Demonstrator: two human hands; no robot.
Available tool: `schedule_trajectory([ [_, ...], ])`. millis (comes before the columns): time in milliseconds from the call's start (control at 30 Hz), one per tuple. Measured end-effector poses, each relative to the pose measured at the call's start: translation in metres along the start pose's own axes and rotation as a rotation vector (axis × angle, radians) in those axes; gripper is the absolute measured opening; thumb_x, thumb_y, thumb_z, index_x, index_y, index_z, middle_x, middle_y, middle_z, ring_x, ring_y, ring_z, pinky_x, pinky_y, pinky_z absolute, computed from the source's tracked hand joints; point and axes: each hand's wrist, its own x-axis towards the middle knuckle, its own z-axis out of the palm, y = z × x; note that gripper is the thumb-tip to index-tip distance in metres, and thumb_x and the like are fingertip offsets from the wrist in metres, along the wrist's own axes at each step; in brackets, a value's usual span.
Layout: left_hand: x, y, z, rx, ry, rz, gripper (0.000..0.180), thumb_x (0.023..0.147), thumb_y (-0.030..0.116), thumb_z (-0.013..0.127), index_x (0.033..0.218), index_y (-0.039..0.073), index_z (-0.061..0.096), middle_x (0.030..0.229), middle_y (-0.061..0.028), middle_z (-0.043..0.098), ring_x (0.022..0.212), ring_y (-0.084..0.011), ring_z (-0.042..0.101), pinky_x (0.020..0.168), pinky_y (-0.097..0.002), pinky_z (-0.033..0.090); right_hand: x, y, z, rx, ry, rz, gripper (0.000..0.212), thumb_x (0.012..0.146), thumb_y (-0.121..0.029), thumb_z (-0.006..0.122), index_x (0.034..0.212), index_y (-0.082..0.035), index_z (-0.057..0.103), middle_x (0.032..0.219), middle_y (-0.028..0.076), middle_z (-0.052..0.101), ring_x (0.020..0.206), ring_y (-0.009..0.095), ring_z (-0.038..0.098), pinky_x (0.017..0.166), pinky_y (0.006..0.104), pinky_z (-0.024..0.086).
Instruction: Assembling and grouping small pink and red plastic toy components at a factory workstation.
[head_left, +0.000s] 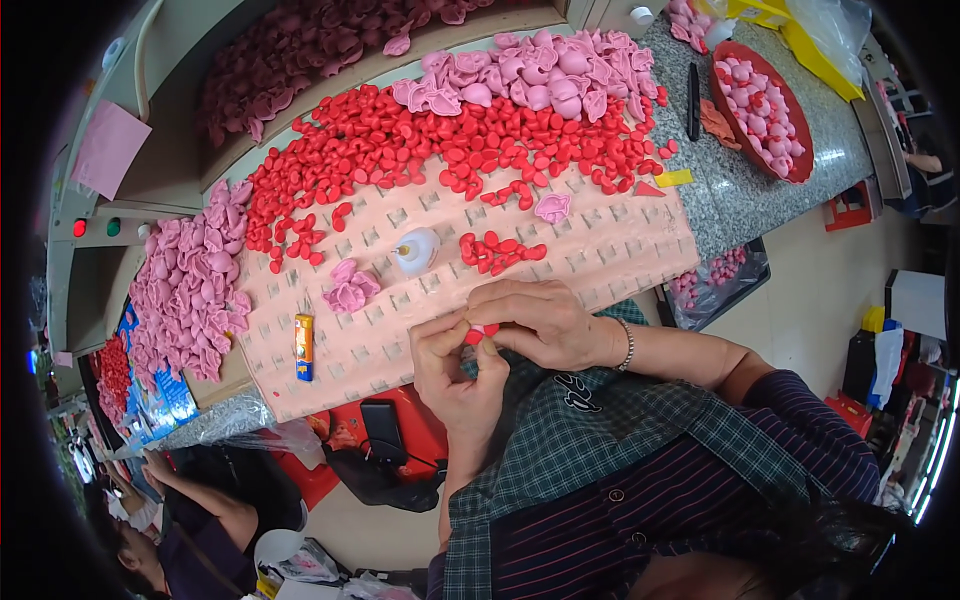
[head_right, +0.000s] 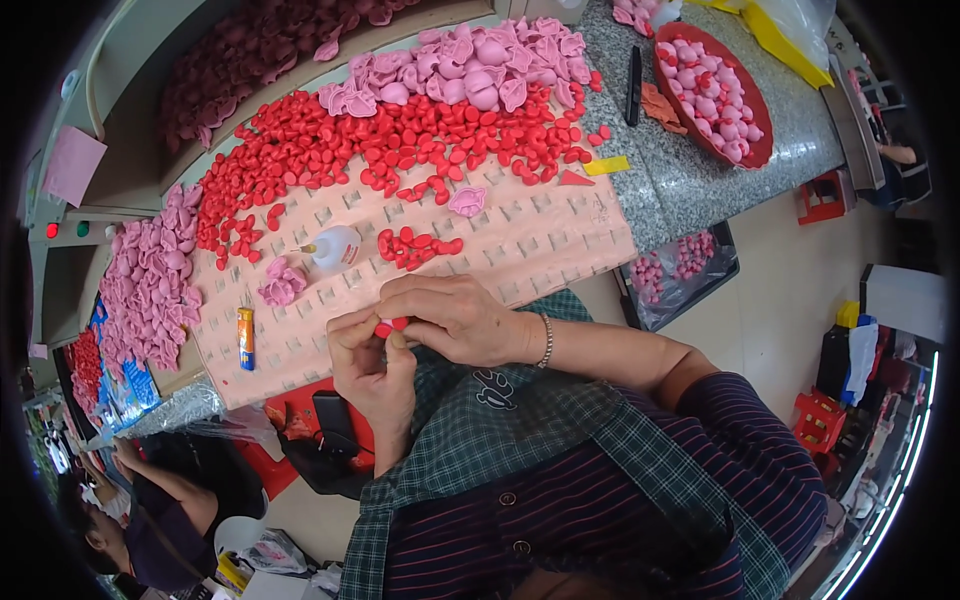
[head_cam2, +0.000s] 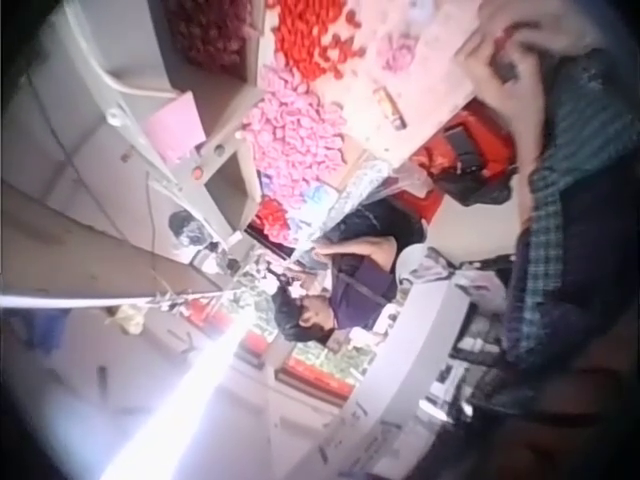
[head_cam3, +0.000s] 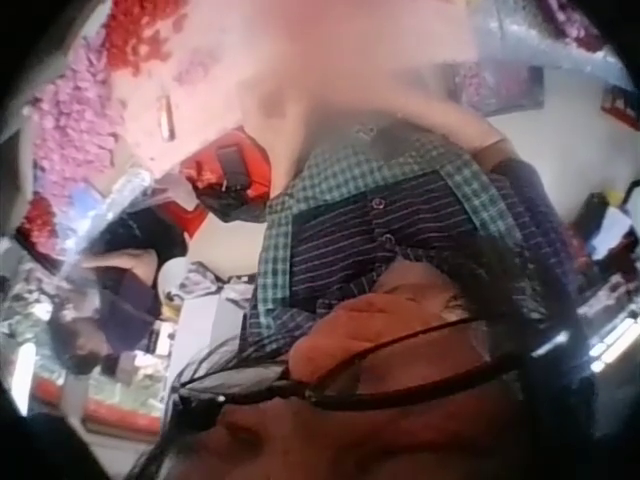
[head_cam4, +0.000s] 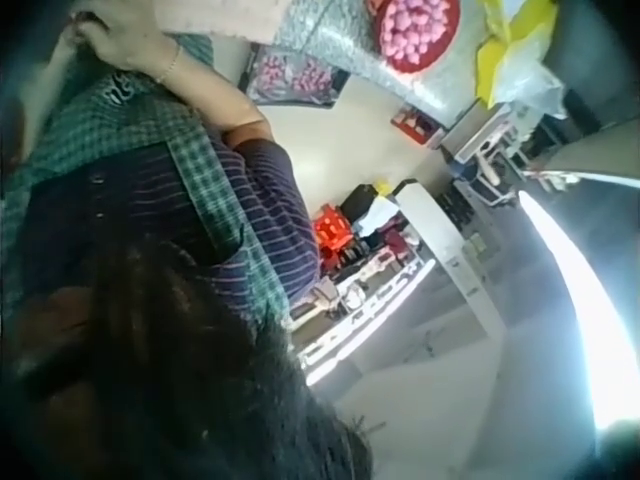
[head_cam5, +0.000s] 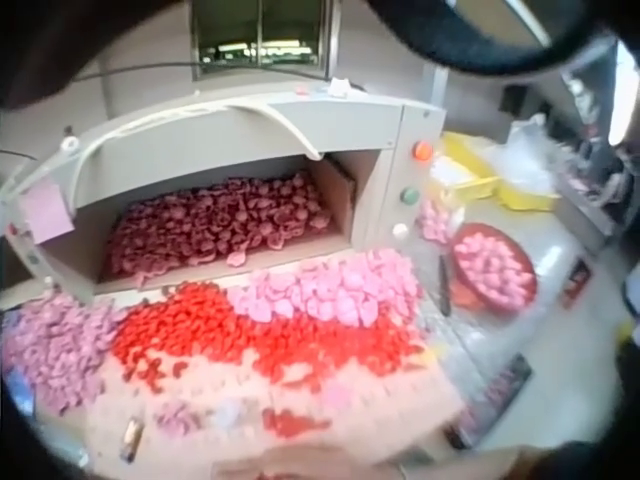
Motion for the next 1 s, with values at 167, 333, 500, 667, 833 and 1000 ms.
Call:
schedule_trajectory([
  [167,0.003,0.001,0.003,-0.017,0.009,-0.009,0.028,0.085,-0.016,0.058,0.109,-0.004,0.053,0.117,-0.0142,0.053,0.103,-0.0203,0.063,0.088,-0.0300,0.054,0.002,-0.001,-0.002,0.009,0.007,0.015,0.033,0.077,0.004,0.074,0.109,0.000,0.065,0.106,0.016,0.069,0.098,0.030,0.069,0.085,0.0370,0.055],
  [333,0.004,0.004,0.005,-0.038,0.072,-0.037,0.030,0.078,-0.014,0.064,0.106,-0.005,0.058,0.113,-0.0142,0.056,0.097,-0.0191,0.063,0.083,-0.0285,0.054,0.003,-0.002,-0.001,0.030,0.000,0.038,0.034,0.077,0.003,0.074,0.109,-0.001,0.066,0.107,0.016,0.068,0.098,0.030,0.069,0.085,0.0374,0.055],
  [500,0.003,0.010,0.006,0.025,0.068,-0.069,0.030,0.077,-0.014,0.064,0.105,-0.005,0.058,0.112,-0.0148,0.057,0.096,-0.0198,0.064,0.080,-0.0286,0.055,0.001,-0.002,0.000,-0.003,0.013,0.009,0.036,0.076,0.005,0.073,0.110,-0.001,0.066,0.108,0.016,0.068,0.098,0.030,0.069,0.084,0.0372,0.055],
  [667,0.005,0.014,0.009,0.070,0.067,-0.070,0.030,0.076,-0.014,0.063,0.105,-0.005,0.058,0.110,-0.0151,0.057,0.095,-0.0194,0.064,0.078,-0.0285,0.055,-0.001,-0.001,0.000,-0.028,0.030,-0.024,0.037,0.075,0.005,0.073,0.111,-0.001,0.066,0.108,0.017,0.068,0.097,0.031,0.069,0.082,0.0371,0.056],
  [833,0.003,0.015,0.010,0.133,0.101,-0.036,0.031,0.075,-0.014,0.063,0.104,-0.005,0.058,0.108,-0.0159,0.058,0.093,-0.0192,0.064,0.076,-0.0276,0.055,-0.003,0.000,0.003,-0.062,0.040,-0.071,0.031,0.082,-0.001,0.069,0.112,-0.001,0.062,0.110,0.017,0.065,0.099,0.034,0.067,0.084,0.0409,0.055],
  [1000,0.002,0.011,0.011,0.159,0.096,-0.010,0.029,0.074,-0.014,0.064,0.101,-0.005,0.058,0.109,-0.0158,0.057,0.093,-0.0195,0.063,0.075,-0.0274,0.054,-0.006,0.003,0.003,-0.096,0.040,-0.092,0.034,0.081,-0.001,0.069,0.114,0.000,0.062,0.112,0.017,0.066,0.102,0.033,0.067,0.087,0.0407,0.054],
])
